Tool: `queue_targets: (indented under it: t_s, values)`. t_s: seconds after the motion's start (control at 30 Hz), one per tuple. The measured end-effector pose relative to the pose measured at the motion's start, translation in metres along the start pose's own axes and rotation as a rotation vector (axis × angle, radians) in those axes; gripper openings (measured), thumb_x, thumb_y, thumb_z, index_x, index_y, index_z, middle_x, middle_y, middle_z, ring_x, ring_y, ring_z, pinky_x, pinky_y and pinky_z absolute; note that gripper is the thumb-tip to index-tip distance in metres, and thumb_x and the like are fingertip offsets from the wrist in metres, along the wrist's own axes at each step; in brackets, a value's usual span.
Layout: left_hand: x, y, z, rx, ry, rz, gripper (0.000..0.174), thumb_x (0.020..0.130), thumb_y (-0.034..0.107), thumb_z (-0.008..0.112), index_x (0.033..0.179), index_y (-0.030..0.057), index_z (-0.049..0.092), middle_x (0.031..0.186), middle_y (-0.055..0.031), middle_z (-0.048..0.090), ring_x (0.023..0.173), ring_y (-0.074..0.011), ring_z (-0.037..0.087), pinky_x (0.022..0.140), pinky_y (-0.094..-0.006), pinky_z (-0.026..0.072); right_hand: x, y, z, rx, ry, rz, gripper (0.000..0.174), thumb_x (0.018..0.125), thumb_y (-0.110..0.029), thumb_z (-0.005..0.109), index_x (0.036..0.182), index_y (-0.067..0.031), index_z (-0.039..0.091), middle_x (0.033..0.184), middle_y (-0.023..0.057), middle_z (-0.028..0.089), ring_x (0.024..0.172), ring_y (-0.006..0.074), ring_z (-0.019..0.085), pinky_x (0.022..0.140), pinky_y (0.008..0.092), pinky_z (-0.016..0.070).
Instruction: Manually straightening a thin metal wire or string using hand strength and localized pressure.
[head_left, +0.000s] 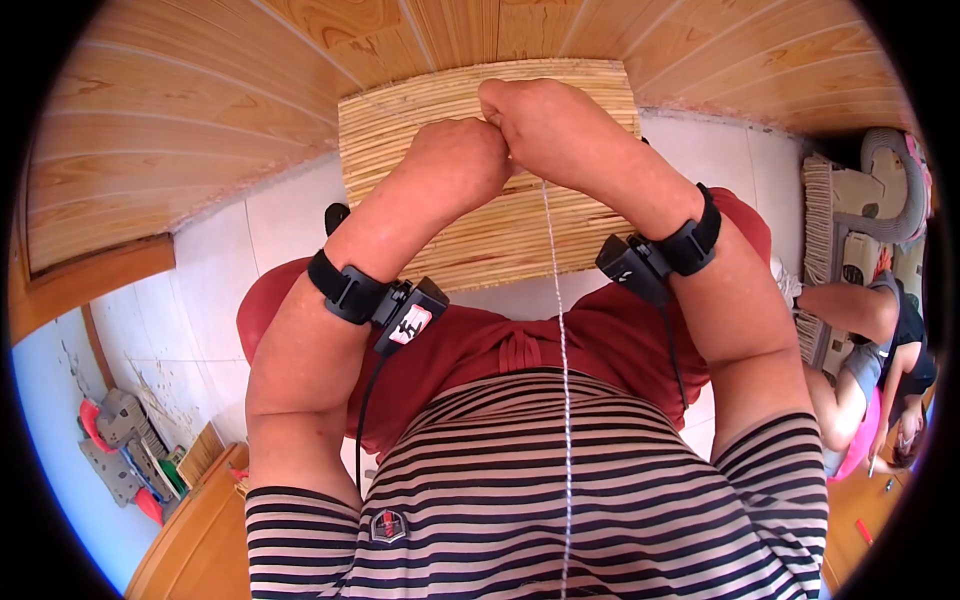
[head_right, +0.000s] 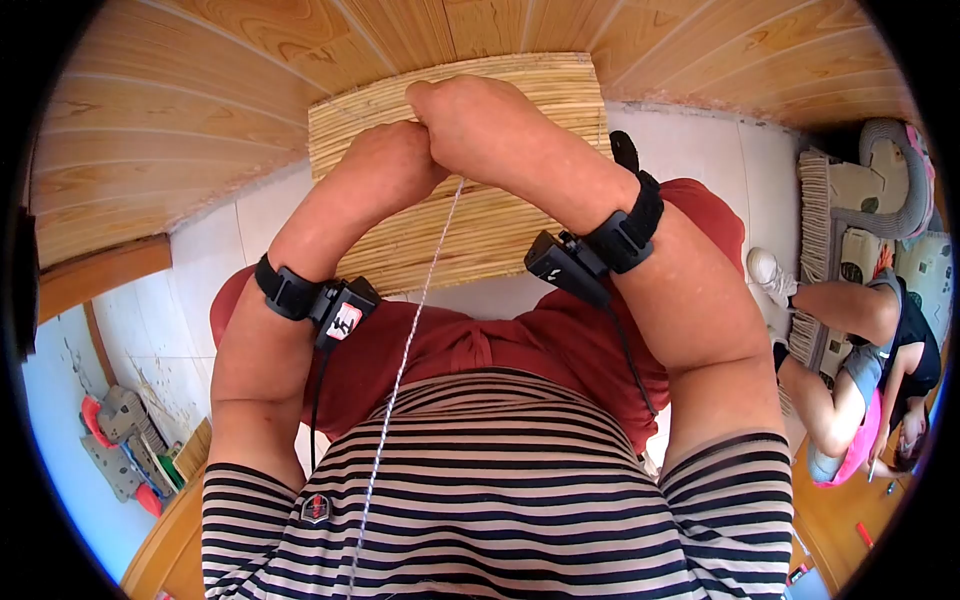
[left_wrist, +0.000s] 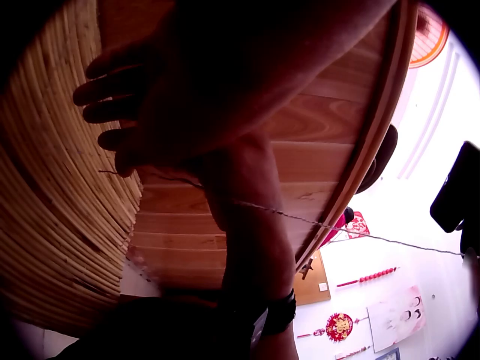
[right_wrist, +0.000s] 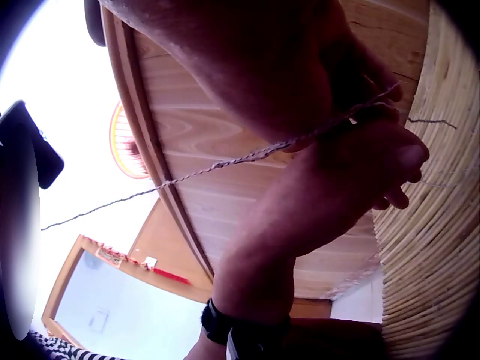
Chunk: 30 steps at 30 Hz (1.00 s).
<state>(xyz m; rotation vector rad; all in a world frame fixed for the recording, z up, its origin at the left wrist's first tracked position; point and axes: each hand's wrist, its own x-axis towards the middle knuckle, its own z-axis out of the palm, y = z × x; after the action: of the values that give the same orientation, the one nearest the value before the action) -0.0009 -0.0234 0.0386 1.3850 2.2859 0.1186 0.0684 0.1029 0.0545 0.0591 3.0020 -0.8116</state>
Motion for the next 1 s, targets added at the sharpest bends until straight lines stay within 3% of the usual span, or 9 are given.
queue_targets:
  t_s: [0.6,0.67,1.0]
  values:
    - [-0.0031,0.0008,-0.0017,0.025,-0.064,0.022,0.037,0.085,0.04,0.057,0.086,0.0042,0.069,0.086,-0.0179,0.068,0.083,-0.0354,0.064,0.071,-0.0457,0.0497,-0.0038,-0.0062,-0.0008,-0.065,-0.039,-0.009,0.02,0.074,-0.006,0.058,0.092,0.0005,0.061,0.082,0.021,0.066,0.081,0.038,0.064,0.07,0.0471,0.051]
    - [-0.005,0.0034,-0.0041,0.076,-0.063,0.044,0.026,0.084,0.026,0.058,0.085,0.0028,0.069,0.084,-0.0143,0.069,0.08,-0.0298,0.067,0.067,-0.0416,0.0517,-0.0047,-0.0064,-0.0017,-0.066,-0.038,-0.022,0.02,0.074,-0.006,0.058,0.093,0.0005,0.061,0.082,0.0208,0.066,0.082,0.0377,0.065,0.07,0.0469,0.0512]
    - [-0.0042,0.0042,-0.0026,0.082,-0.069,0.041,0.028,0.083,0.029,0.059,0.087,0.0037,0.069,0.087,-0.0135,0.069,0.082,-0.0289,0.067,0.068,-0.0416,0.052,-0.0083,-0.0038,0.0013,-0.104,0.021,-0.115,0.021,0.074,-0.006,0.059,0.094,0.0003,0.061,0.086,0.0201,0.067,0.083,0.0364,0.065,0.071,0.0454,0.0518]
